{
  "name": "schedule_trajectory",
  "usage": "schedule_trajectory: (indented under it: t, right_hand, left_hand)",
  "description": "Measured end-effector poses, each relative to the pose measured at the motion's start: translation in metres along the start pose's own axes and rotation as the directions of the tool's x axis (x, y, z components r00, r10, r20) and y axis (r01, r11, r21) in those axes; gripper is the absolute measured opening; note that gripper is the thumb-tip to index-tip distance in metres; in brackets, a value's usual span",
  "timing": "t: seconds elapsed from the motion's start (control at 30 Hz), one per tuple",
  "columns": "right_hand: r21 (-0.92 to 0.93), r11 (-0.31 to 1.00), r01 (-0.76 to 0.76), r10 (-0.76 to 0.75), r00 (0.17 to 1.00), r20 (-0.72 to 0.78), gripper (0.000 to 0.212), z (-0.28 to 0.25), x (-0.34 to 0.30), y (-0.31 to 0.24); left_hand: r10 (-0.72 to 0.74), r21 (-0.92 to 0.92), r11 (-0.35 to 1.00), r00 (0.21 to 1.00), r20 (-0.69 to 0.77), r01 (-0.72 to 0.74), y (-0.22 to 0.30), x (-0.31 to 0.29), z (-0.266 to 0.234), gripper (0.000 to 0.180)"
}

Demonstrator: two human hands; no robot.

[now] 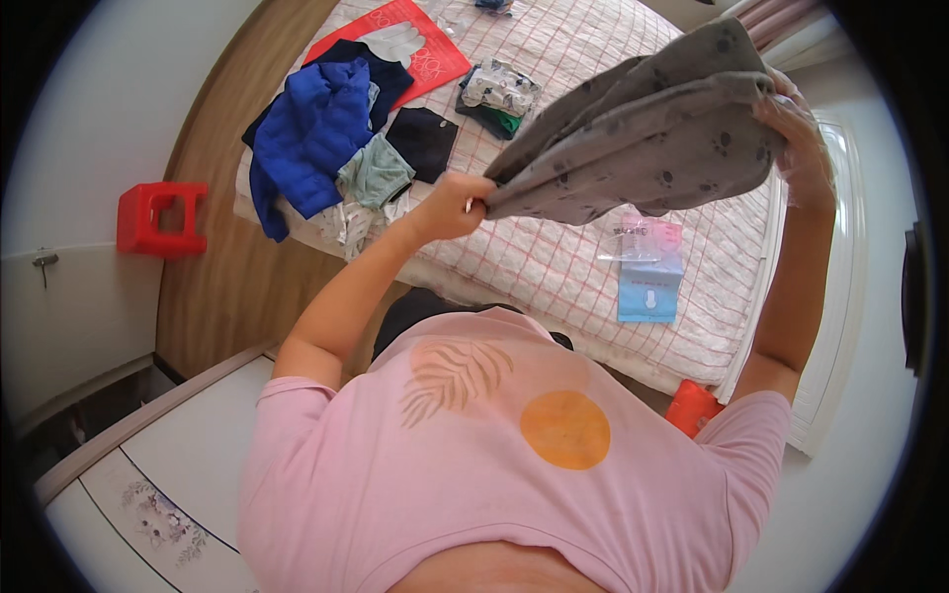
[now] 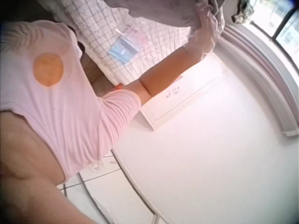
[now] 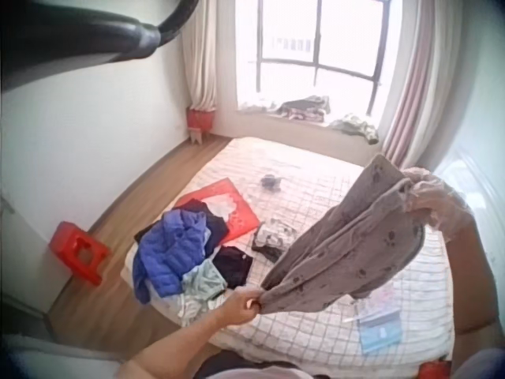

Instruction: The person stands in a bedroom and folds a pile of clothes on a bed. They handle various items including jeans, a green shirt, a patterned shirt, a grey shirt, a white patterned shirt, a blue jacket, and a dark blue shirt. The person folds each item by hand and places them into a neat stack on the bed.

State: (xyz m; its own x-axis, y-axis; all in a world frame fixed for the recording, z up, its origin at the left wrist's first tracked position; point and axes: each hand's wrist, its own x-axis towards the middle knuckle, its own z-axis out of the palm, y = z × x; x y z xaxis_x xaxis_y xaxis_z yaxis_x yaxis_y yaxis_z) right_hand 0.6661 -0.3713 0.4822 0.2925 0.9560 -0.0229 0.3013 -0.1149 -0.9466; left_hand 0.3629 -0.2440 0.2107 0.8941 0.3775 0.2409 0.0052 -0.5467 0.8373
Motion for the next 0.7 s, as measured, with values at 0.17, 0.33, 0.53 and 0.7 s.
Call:
schedule_trajectory:
  t: [0.17, 0.33, 0.53, 0.7]
  right_hand:
    - [-0.260, 0.928, 0.266, -0.188, 0.938, 0.291, 0.068, -0.033, 0.000, 0.013]
    - [-0.352, 0.772, 0.530, -0.326, 0.805, 0.496, 0.057, -0.013, -0.007, 0.001]
    - [-0.527, 0.772, 0.355, -0.012, 0.837, 0.547, 0.031, 0.029, 0.026, 0.020]
    - [-0.602, 0.779, 0.173, 0.170, 0.867, 0.469, 0.020, 0.052, 0.053, 0.095]
  left_hand:
    - [0.233, 0.112, 0.968, 0.969, -0.080, -0.224, 0.017, -0.020, 0.018, 0.026]
    - [0.079, -0.006, 0.996, 0.914, -0.398, -0.088, 0.085, 0.011, 0.025, 0.057]
    - [-0.144, -0.559, 0.826, 0.986, -0.084, 0.073, 0.001, 0.060, 0.046, 0.041]
    - [-0.164, -0.268, 0.945, 0.981, 0.104, 0.187, -0.083, 0.100, 0.033, 0.033]
